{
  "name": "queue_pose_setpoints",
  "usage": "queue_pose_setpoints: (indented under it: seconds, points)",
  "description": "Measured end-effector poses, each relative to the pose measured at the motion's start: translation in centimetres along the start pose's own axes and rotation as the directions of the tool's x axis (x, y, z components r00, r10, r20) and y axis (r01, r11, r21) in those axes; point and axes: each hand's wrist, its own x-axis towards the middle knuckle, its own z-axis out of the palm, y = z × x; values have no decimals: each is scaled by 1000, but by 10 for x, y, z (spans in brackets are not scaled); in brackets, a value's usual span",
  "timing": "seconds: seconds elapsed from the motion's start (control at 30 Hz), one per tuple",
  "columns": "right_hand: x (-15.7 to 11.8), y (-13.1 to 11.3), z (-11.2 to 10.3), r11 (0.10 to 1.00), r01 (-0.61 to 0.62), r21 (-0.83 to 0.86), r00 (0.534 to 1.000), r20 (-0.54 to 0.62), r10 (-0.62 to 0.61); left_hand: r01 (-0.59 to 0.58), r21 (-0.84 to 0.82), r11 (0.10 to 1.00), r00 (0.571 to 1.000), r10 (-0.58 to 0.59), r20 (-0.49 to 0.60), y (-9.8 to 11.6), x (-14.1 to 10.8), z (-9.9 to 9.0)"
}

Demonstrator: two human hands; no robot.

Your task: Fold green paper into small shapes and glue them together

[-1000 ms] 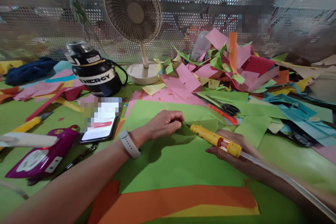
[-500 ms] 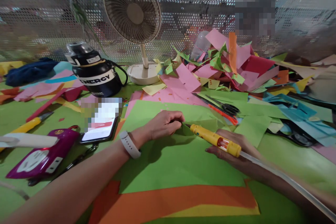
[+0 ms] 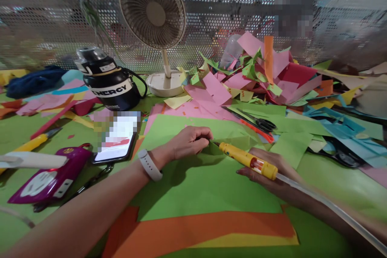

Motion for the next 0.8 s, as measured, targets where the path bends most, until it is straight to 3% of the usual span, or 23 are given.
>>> queue_pose_setpoints:
  seconds: [0.27, 0.8]
  points:
    - [-1, -2, 1, 999, -34, 11, 999, 4, 34, 17, -4, 1000, 1000, -17, 1, 1, 1, 1]
    - [-1, -1, 1, 999, 18, -37, 1000, 1, -18, 4, -6, 1000, 1000, -4, 0, 1, 0, 0]
